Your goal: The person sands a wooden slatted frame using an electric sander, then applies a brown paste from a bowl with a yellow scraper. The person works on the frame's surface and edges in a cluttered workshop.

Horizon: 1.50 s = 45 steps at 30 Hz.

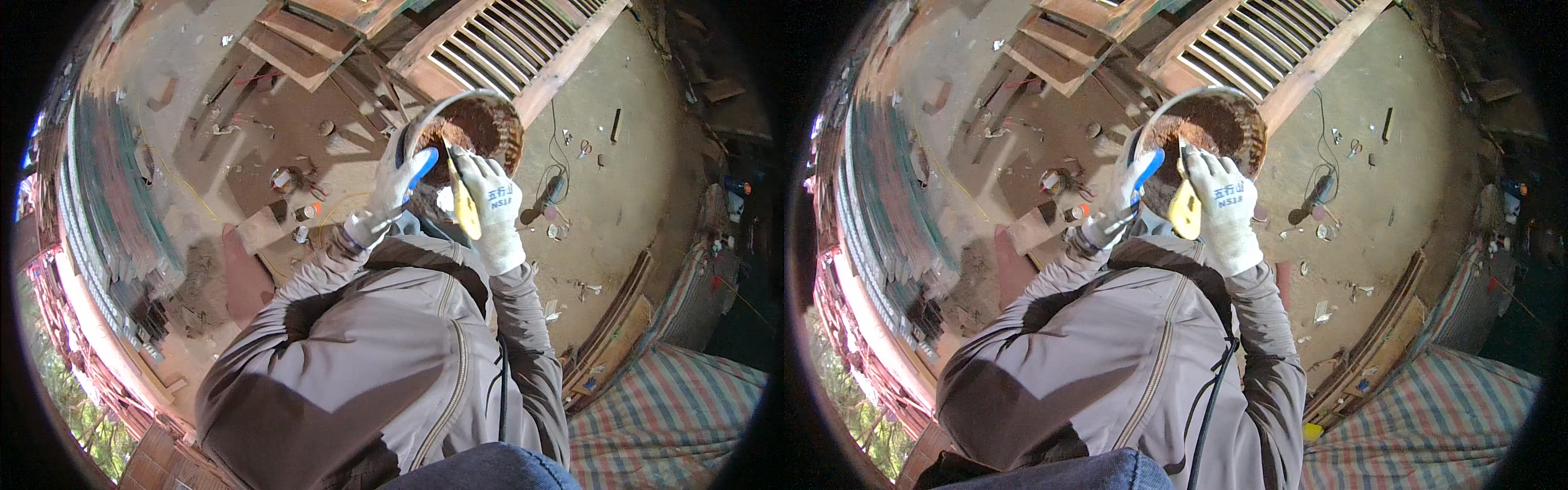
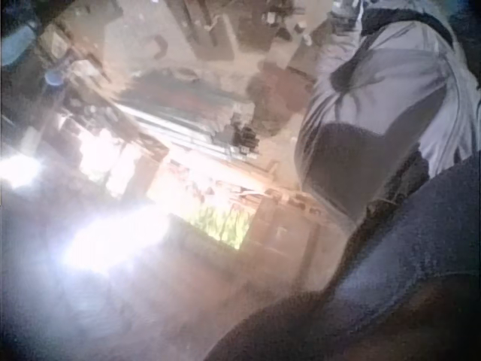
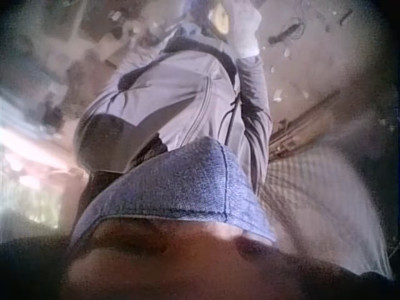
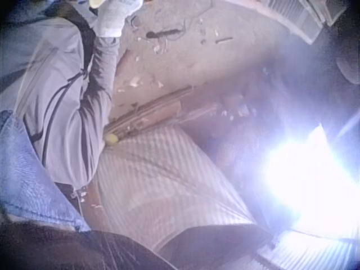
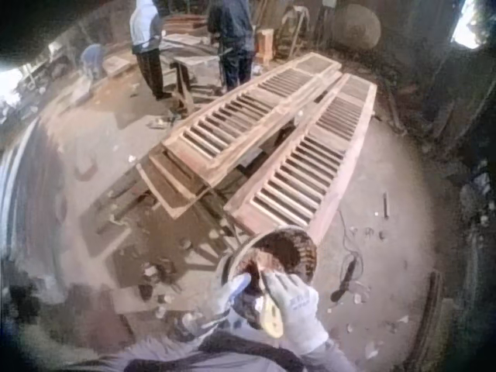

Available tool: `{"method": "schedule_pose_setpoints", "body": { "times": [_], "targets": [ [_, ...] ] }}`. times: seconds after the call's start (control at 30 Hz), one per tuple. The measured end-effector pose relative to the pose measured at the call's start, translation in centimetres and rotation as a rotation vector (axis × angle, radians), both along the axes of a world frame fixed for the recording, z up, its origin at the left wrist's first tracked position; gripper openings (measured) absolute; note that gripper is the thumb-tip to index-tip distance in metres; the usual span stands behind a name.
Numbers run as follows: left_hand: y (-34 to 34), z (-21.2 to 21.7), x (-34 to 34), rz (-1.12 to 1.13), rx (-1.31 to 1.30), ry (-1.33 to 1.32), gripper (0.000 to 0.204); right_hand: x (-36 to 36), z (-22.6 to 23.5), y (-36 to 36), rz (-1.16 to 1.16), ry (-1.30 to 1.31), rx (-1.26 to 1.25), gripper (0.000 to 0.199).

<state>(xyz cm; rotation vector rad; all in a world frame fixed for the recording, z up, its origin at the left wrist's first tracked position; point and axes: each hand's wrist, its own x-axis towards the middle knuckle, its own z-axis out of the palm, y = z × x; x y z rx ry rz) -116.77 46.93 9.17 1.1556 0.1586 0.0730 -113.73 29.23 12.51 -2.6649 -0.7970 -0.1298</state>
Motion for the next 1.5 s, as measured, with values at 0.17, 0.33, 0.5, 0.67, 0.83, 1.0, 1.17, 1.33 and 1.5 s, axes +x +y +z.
{"method": "schedule_pose_setpoints", "body": {
  "times": [0.17,0.33,0.5,0.67,0.83,1.0,1.17,1.33,1.5],
  "targets": [
    [-2.0,-1.8,2.3,0.023,0.008,0.059,0.05,3.5,-2.6,-1.0,0.034,0.08,-0.105,0.054],
    [-1.3,-6.6,2.4,0.038,0.509,-0.005,0.052,5.7,-4.2,-3.5,0.113,0.296,0.194,0.034],
    [1.4,-7.4,0.6,0.335,-0.1,0.456,0.055,6.8,-4.0,-4.4,-0.396,0.998,1.126,0.027],
    [8.9,-9.5,-0.1,0.443,-0.027,0.381,0.047,8.5,-4.3,-2.3,-0.672,1.077,1.418,0.034],
    [16.0,-13.0,-1.7,0.465,0.046,0.35,0.048,11.4,-8.0,0.5,-0.418,0.564,0.859,0.032],
    [21.5,-10.8,0.2,0.5,-0.083,0.458,0.052,13.6,-9.8,6.6,-0.211,0.047,0.206,0.034],
    [25.6,-13.6,-1.2,0.413,0.066,0.421,0.049,14.7,-11.7,9.6,-0.222,0.062,-0.21,0.044],
    [28.9,-15.6,-1.8,0.282,0.129,0.357,0.047,13.8,-14.1,12.3,-0.167,-0.035,-0.36,0.044],
    [29.3,-15.8,-1.6,0.33,0.14,0.398,0.05,12.5,-12.7,11.2,-0.17,0.086,-0.188,0.043]
  ]
}}
